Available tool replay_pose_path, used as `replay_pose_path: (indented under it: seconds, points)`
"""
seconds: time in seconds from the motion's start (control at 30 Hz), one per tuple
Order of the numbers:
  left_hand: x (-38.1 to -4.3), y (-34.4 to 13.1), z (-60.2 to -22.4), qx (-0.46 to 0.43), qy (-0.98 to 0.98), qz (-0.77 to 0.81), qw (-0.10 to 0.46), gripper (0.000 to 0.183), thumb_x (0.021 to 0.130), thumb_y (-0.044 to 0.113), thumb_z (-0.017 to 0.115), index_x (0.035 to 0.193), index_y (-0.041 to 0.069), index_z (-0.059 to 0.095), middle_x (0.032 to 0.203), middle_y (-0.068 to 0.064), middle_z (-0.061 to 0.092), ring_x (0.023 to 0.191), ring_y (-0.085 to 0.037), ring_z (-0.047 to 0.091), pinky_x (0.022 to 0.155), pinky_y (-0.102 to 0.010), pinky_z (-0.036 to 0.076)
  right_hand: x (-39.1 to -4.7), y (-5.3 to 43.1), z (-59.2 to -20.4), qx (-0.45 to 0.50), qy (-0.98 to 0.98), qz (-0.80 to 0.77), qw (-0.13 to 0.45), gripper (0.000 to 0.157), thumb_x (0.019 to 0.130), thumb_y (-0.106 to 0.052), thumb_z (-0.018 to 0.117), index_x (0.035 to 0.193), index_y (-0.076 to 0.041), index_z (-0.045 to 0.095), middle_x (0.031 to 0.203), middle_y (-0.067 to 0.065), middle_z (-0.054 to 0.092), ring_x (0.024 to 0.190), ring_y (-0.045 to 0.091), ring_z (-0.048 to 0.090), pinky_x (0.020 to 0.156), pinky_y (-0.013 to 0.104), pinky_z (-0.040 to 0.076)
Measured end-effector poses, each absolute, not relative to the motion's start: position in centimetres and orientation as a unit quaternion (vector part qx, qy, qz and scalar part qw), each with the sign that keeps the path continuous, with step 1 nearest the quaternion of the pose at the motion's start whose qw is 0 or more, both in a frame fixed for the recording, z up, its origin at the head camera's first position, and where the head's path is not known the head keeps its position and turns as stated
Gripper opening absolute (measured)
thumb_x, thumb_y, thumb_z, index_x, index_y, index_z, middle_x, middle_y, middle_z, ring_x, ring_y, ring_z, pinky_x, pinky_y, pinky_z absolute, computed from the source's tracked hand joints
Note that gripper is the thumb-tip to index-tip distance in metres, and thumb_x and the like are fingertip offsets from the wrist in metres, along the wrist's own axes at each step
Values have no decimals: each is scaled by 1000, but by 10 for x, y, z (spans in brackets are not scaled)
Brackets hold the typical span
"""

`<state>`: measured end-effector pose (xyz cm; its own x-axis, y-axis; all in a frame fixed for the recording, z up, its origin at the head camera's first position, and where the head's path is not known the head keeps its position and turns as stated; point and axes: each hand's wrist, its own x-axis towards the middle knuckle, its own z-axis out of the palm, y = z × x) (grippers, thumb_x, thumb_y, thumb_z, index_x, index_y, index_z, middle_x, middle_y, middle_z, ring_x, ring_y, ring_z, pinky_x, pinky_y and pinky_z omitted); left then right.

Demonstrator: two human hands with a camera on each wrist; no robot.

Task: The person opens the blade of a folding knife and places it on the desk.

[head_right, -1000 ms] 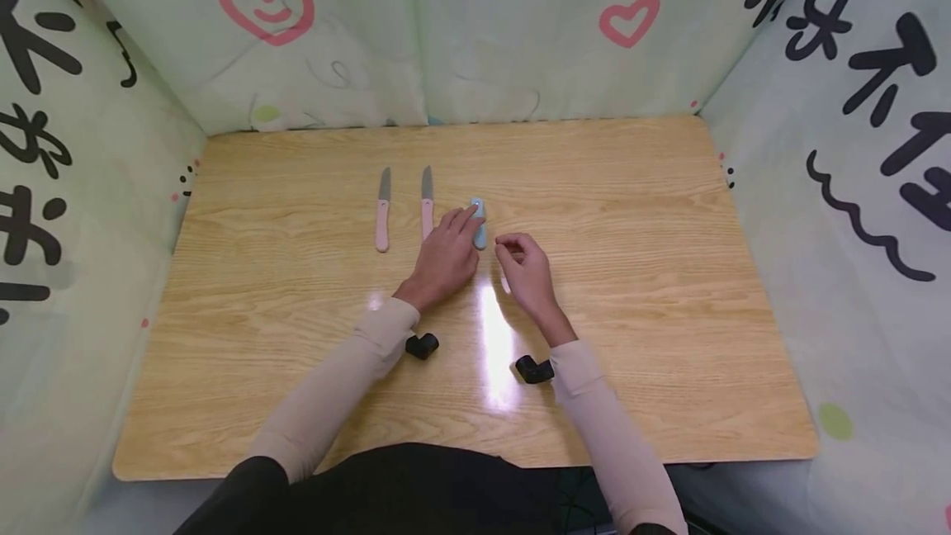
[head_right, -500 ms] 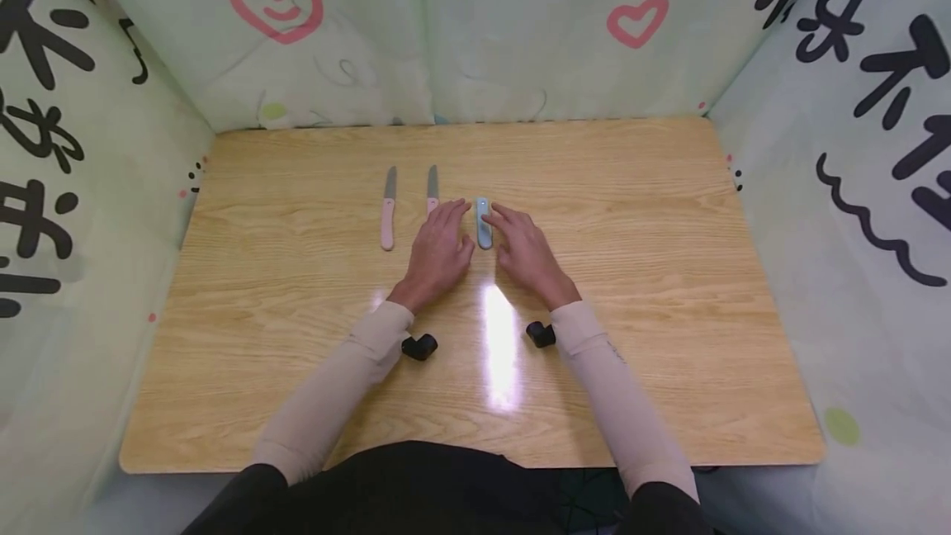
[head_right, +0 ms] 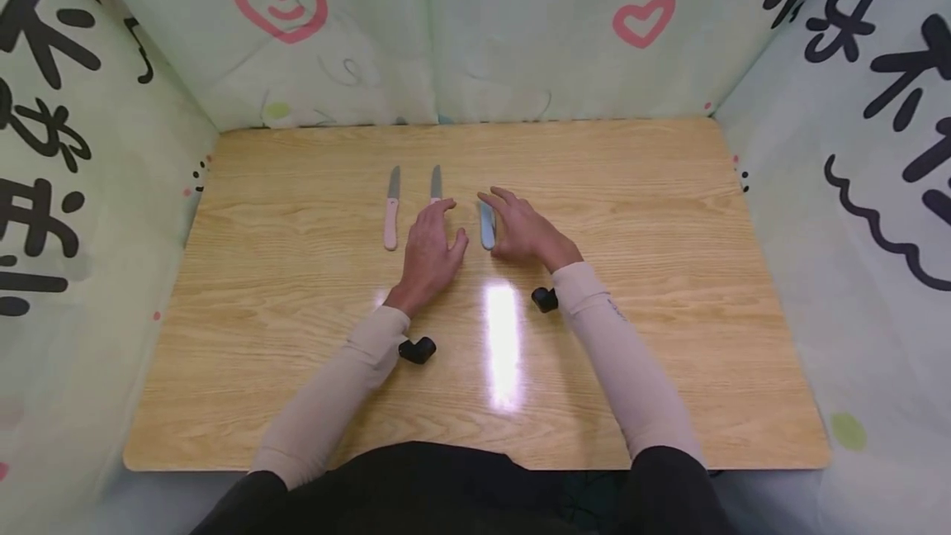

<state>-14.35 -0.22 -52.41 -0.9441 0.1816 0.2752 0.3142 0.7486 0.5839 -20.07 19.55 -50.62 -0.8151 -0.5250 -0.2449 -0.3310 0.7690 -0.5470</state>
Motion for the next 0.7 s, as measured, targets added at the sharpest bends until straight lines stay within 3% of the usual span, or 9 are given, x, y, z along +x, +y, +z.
replay_pose_path:
  seconds: [0.2, 0.37, 0.7]
  points:
    - [-143, -5, -526, -127, -929, -336, 93, 42, 101, 18, 56, 139, 1, 47, 136, -14, 54, 131, -28, 47, 107, -42, 38, -210, 193, -500, -213, 915, -247, 239, 102, 77, -12, 87, 160, -10, 28, 161, 17, 29, 136, 39, 33, 108, 53, 35]
    - [-143, -8, -526, -124, -931, -330, 89, 42, 101, 19, 57, 139, 3, 47, 136, -13, 54, 131, -28, 46, 106, -43, 39, -213, 192, -502, -216, 915, -244, 240, 100, 77, -14, 88, 159, -10, 31, 159, 16, 33, 127, 36, 37, 103, 51, 38]
    - [-141, -10, -525, -124, -933, -332, 65, 41, 101, 18, 56, 138, 3, 48, 138, -15, 54, 133, -30, 45, 107, -45, 37, -219, 188, -506, -231, 906, -250, 250, 97, 75, -13, 88, 158, -13, 36, 157, 18, 30, 131, 39, 35, 104, 57, 38]
